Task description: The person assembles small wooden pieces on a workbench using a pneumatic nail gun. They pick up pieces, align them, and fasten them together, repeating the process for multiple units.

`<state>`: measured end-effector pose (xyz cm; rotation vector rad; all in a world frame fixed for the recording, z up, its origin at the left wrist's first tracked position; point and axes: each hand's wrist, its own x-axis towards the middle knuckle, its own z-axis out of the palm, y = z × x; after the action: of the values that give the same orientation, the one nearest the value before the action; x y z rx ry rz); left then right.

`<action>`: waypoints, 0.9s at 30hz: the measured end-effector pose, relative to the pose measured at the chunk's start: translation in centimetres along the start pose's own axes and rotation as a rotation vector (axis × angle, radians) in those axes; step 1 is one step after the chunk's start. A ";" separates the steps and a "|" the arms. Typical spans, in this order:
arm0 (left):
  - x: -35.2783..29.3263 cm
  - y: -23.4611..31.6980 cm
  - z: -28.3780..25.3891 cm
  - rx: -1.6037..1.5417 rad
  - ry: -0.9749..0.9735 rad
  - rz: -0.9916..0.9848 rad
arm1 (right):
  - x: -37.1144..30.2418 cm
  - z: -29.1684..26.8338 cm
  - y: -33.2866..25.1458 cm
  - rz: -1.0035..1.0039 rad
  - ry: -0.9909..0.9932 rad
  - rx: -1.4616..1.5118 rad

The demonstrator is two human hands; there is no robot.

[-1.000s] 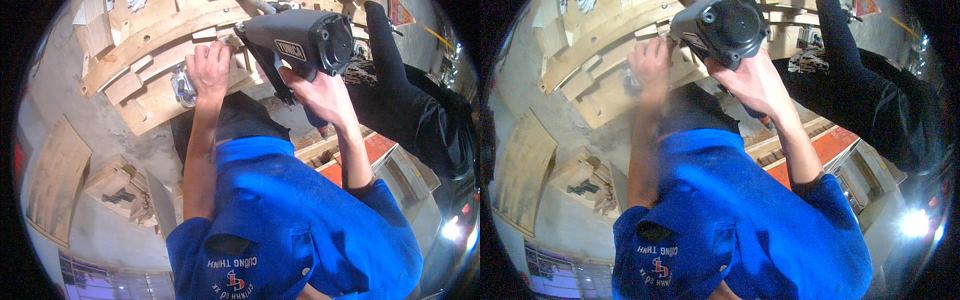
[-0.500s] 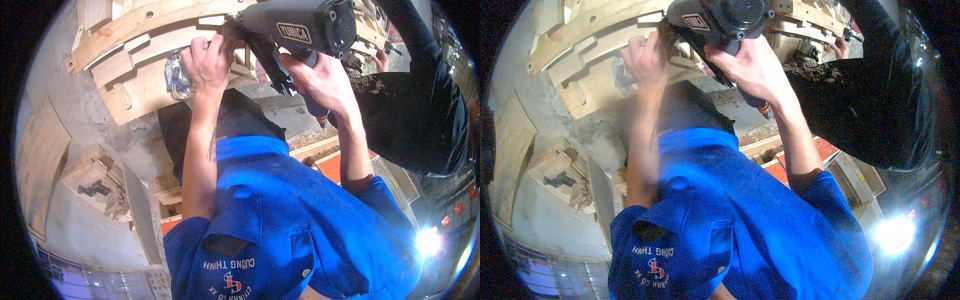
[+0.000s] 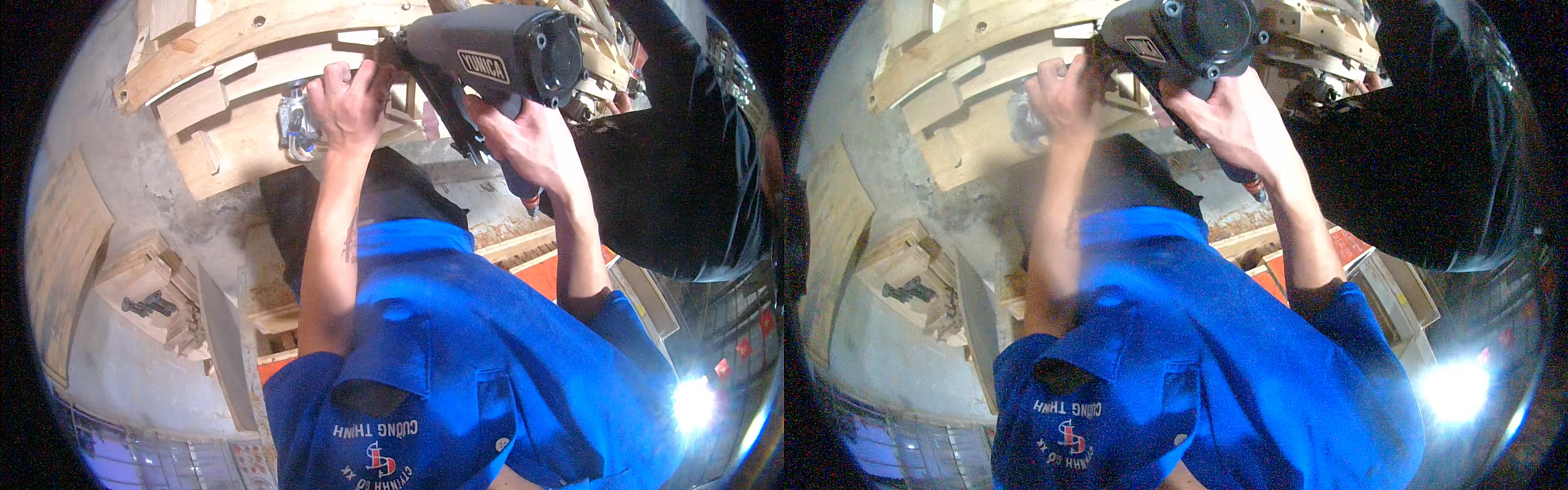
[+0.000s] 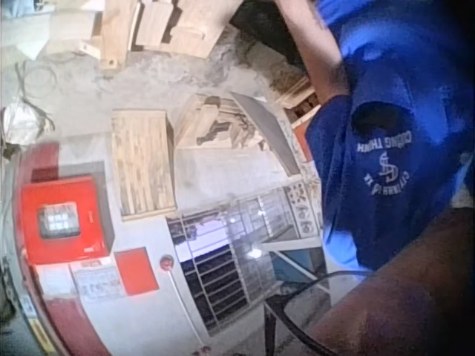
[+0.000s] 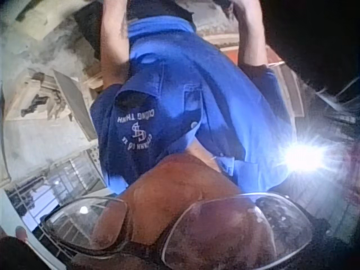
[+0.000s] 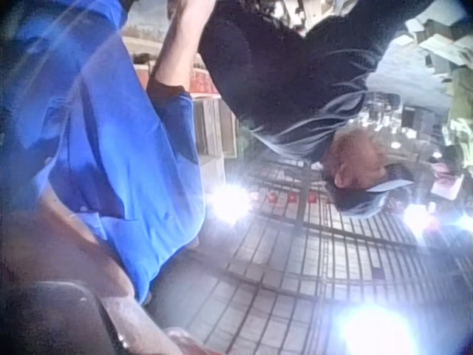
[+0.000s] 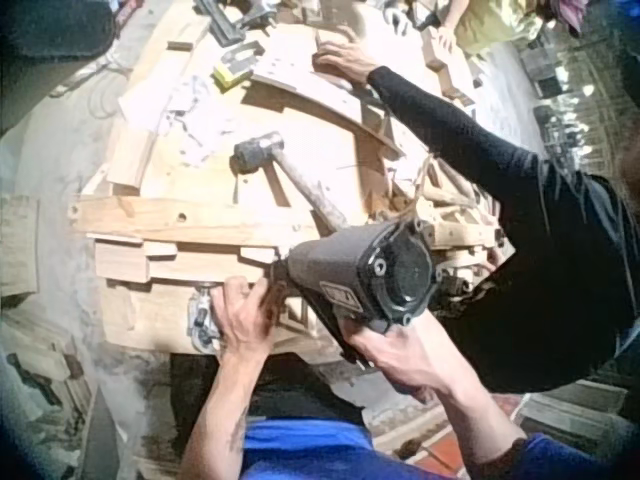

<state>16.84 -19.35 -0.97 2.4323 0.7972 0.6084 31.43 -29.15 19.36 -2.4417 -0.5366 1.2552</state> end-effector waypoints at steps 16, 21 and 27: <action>-0.6 -0.6 0.6 -0.017 0.001 0.022 | 0.5 0.8 0.3 -0.167 0.074 -0.123; -0.8 -0.3 0.5 0.015 -0.015 0.006 | -0.3 0.6 0.6 -0.081 0.086 -0.046; -1.1 0.4 0.1 0.094 0.045 0.086 | -2.4 1.2 1.1 -0.066 0.075 0.076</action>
<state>16.25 -20.39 -1.04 2.5579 0.7585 0.6747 29.32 -31.10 19.85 -2.3777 -0.5354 1.1327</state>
